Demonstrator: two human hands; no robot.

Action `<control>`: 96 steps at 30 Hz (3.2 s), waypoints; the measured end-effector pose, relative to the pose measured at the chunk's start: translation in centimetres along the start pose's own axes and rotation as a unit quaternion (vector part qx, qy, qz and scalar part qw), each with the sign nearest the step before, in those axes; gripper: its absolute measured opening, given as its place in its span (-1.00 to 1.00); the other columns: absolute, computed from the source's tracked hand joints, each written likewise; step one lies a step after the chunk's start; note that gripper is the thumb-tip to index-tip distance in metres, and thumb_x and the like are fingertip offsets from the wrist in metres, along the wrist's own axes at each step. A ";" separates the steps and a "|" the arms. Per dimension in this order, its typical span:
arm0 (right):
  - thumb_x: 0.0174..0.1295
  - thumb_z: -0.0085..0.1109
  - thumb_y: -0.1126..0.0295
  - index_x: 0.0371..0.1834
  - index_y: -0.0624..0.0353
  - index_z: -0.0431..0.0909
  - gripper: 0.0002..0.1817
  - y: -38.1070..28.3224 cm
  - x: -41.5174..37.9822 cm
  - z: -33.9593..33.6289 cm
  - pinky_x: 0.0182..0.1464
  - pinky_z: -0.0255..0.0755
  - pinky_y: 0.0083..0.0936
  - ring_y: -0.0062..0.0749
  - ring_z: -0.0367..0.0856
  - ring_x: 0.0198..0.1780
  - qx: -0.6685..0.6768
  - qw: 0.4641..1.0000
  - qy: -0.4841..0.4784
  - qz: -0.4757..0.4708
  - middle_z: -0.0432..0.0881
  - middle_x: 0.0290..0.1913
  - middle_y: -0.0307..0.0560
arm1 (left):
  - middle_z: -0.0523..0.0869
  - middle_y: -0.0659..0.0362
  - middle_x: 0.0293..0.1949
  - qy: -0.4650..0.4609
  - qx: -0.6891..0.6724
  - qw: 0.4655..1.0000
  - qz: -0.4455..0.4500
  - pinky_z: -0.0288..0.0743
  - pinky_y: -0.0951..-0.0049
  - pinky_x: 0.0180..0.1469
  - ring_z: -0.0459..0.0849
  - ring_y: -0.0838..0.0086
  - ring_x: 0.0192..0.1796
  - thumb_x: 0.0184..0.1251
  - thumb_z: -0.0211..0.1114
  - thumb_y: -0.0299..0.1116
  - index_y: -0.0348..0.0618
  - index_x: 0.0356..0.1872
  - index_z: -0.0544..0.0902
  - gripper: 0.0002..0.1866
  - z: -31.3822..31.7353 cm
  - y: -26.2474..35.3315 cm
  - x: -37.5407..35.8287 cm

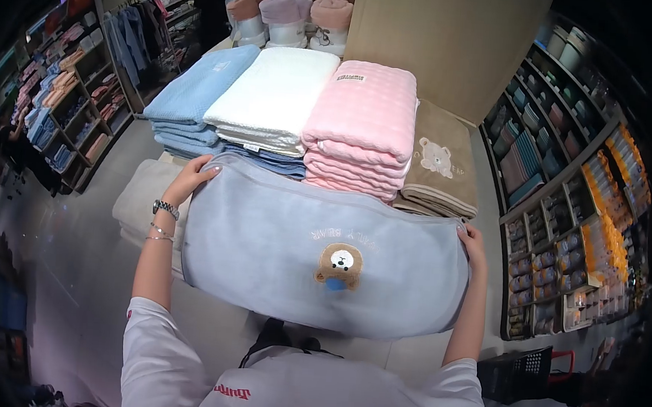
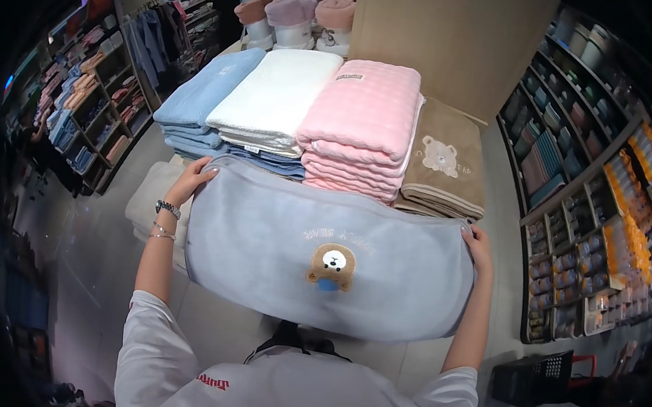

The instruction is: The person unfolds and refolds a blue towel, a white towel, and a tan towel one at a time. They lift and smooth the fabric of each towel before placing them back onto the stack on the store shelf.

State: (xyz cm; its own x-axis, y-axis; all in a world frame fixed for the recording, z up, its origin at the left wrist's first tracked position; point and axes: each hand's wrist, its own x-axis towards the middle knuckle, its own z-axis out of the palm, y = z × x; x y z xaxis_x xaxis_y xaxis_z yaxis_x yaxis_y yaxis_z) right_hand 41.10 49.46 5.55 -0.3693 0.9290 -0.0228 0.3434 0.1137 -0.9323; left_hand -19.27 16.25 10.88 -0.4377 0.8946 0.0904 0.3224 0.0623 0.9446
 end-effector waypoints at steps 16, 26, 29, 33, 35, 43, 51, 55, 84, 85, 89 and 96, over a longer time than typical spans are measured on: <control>0.36 -0.03 0.25 0.13 0.40 0.39 -0.57 -15.2 -19.4 -8.0 0.01 0.43 -0.55 -0.41 0.58 -0.08 0.219 0.796 0.411 -0.387 0.59 -0.04 0.00 | 0.34 0.16 -0.36 0.276 0.012 0.872 0.404 0.20 0.56 -0.27 0.31 0.50 -0.30 0.32 0.12 0.03 -0.28 -0.49 0.36 -0.50 -8.8 13.2 -13.8; 0.30 0.07 0.34 -0.10 0.42 0.55 -0.70 -18.1 -20.2 -9.3 -0.13 0.42 -0.64 -0.57 0.55 -0.21 0.174 0.785 0.477 -0.355 0.62 -0.19 -0.13 | 0.33 0.16 -0.34 0.293 0.008 0.890 0.351 0.18 0.56 -0.16 0.29 0.49 -0.29 0.26 0.06 -0.29 -0.27 -0.45 0.32 -0.75 -9.8 16.0 -13.2; 0.28 0.11 0.37 -0.19 0.38 0.60 -0.75 -15.1 -18.0 -11.3 -0.14 0.42 -0.66 -0.60 0.55 -0.21 0.103 0.808 0.474 -0.334 0.63 -0.19 -0.13 | 0.37 0.14 -0.26 0.207 0.028 0.912 0.352 0.18 0.54 -0.11 0.30 0.49 -0.22 0.24 0.06 -0.33 -0.30 -0.42 0.34 -0.78 -11.9 14.4 -11.6; 0.31 0.07 0.36 -0.20 0.37 0.60 -0.75 -17.1 -18.8 -8.3 -0.13 0.41 -0.67 -0.61 0.54 -0.21 0.149 0.804 0.486 -0.310 0.63 -0.21 -0.17 | 0.37 0.16 -0.21 0.187 0.054 0.921 0.338 0.16 0.56 -0.10 0.30 0.49 -0.20 0.27 0.21 -0.25 -0.32 -0.50 0.37 -0.67 -11.9 13.2 -10.8; 0.33 0.05 0.34 -0.21 0.37 0.59 -0.74 -17.6 -18.8 -7.2 -0.13 0.41 -0.66 -0.59 0.55 -0.20 0.148 0.792 0.512 -0.298 0.62 -0.22 -0.17 | 0.37 0.16 -0.20 0.186 0.077 0.919 0.340 0.17 0.58 -0.12 0.31 0.50 -0.20 0.21 0.30 -0.12 -0.33 -0.55 0.39 -0.55 -12.0 12.7 -10.8; 0.39 -0.04 0.25 -0.11 0.32 0.54 -0.68 -14.7 -19.1 -7.9 -0.08 0.43 -0.58 -0.53 0.55 -0.18 0.138 0.796 0.490 -0.327 0.61 -0.19 -0.14 | 0.40 0.13 -0.13 0.209 0.095 0.911 0.342 0.23 0.55 -0.05 0.37 0.46 -0.11 0.10 0.39 -0.16 -0.36 -0.43 0.55 -0.62 -12.4 11.7 -12.5; 0.36 -0.06 0.37 0.20 0.33 0.32 -0.60 -14.4 -20.7 -9.5 0.24 0.33 -0.38 -0.33 0.46 0.15 0.145 0.790 0.448 -0.394 0.42 0.20 0.01 | 0.41 0.11 -0.04 0.242 -0.041 0.904 0.349 0.28 0.47 0.09 0.41 0.42 -0.02 0.14 0.37 -0.28 -0.35 -0.25 0.62 -0.69 -13.5 11.1 -13.9; 0.32 -0.03 0.41 0.23 0.29 0.31 -0.59 -17.4 -22.7 -6.4 0.24 0.32 -0.35 -0.31 0.45 0.16 0.164 0.766 0.461 -0.417 0.42 0.19 0.00 | 0.41 0.09 0.09 0.302 -0.144 0.883 0.329 0.33 0.50 0.14 0.43 0.48 0.04 0.17 0.35 -0.38 -0.35 -0.01 0.56 -0.62 -13.6 11.9 -15.6; 0.12 0.23 0.34 -0.27 0.30 0.46 -0.74 2.1 -1.5 13.7 -0.21 0.39 -0.31 -0.06 0.53 -0.29 -0.286 0.877 0.382 -0.059 0.56 -0.33 0.10 | 0.58 -0.13 -0.29 0.274 0.273 0.914 0.125 0.36 0.14 -0.11 0.51 -0.02 -0.17 0.32 0.01 -0.48 -0.33 -0.26 0.52 -0.85 -1.6 -16.5 5.5; 0.12 0.22 0.34 -0.26 0.29 0.46 -0.75 2.2 -1.9 13.9 -0.20 0.38 -0.31 -0.06 0.52 -0.28 -0.281 0.876 0.389 -0.058 0.56 -0.33 0.09 | 0.57 -0.13 -0.29 0.281 0.263 0.914 0.129 0.35 0.15 -0.09 0.50 -0.02 -0.17 0.33 0.00 -0.48 -0.33 -0.25 0.52 -0.85 -1.5 -16.3 5.2; 0.13 0.22 0.33 -0.25 0.29 0.48 -0.75 2.1 -2.0 13.9 -0.19 0.39 -0.33 -0.11 0.52 -0.29 -0.257 0.887 0.380 -0.061 0.56 -0.33 0.09 | 0.57 -0.11 -0.30 0.286 0.280 0.907 0.133 0.35 0.16 -0.09 0.49 0.00 -0.17 0.35 -0.01 -0.45 -0.35 -0.26 0.52 -0.82 -1.2 -16.7 5.3; 0.16 0.18 0.31 -0.16 0.28 0.52 -0.72 3.0 -1.3 13.5 -0.15 0.39 -0.36 -0.12 0.53 -0.24 -0.316 0.873 0.362 -0.078 0.56 -0.29 0.11 | 0.55 -0.09 -0.28 0.281 0.309 0.897 0.146 0.34 0.17 -0.09 0.48 0.03 -0.15 0.38 0.00 -0.39 -0.35 -0.26 0.55 -0.78 -1.3 -18.2 6.1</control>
State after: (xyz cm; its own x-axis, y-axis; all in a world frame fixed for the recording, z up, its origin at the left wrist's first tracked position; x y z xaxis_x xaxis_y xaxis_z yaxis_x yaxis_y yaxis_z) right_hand 30.97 43.88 -2.13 0.1105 0.8375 0.5351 0.8298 0.2186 -0.5134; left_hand -28.93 20.04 -5.36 -0.5569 0.5595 0.6138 0.8197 0.2510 0.5149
